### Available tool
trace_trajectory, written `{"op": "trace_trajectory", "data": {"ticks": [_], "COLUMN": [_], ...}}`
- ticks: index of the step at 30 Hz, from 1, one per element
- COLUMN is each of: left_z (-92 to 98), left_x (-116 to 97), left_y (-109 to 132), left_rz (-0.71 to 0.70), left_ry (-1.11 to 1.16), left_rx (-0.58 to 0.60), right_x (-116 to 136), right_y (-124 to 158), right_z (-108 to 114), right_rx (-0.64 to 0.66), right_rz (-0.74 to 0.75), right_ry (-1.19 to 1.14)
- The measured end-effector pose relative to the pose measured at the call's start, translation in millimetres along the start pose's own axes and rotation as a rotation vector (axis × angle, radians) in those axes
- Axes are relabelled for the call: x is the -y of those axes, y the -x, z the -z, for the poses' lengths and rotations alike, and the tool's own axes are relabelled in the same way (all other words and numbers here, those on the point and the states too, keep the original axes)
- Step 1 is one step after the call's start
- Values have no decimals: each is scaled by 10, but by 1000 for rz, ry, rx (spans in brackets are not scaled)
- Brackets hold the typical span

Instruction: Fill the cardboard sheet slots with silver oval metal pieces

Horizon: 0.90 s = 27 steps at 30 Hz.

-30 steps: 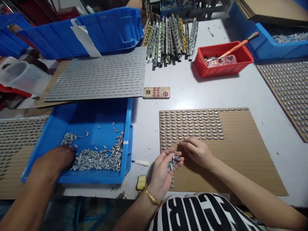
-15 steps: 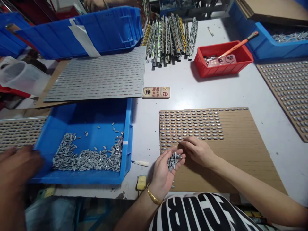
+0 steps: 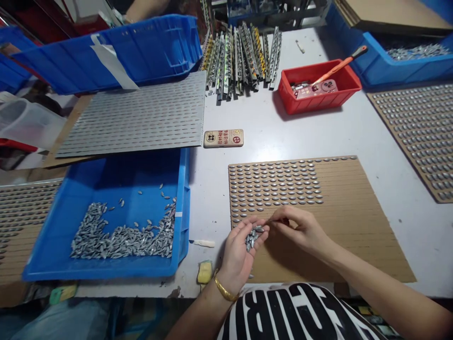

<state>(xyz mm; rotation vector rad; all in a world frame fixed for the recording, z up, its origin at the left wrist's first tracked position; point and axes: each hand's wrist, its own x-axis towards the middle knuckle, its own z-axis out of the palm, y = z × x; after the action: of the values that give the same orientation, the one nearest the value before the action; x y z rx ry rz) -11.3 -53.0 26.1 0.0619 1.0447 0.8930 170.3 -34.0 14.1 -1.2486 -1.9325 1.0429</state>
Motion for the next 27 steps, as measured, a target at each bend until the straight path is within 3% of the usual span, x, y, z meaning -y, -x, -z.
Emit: {"op": "trace_trajectory", "data": {"ticks": [3,7,15,21,25,27], "left_z": [6,-3,-27,-77,-118,-130], "left_x": [-30,-10,19,-42,-66,-62], "left_y": [4,6,-9,-31,-45,-56], "left_rz": [16,53,95,149,161,146], "left_ry": [-30,-32,81,166,187,177], "left_rx": [-13,-6,-4,-19,-19,-18], "right_x": [-195,-485,-550,-560,-354,-208], "right_y": [62,73,36,81,75,64], "right_z": [-9,-137,-153,-98,-62,-30], "right_rx": [-106,-198,-90,-34,-106,-78], "right_rz": [-12,196,346,307,192,166], "right_ry": [74,332,637,605,400,289]}}
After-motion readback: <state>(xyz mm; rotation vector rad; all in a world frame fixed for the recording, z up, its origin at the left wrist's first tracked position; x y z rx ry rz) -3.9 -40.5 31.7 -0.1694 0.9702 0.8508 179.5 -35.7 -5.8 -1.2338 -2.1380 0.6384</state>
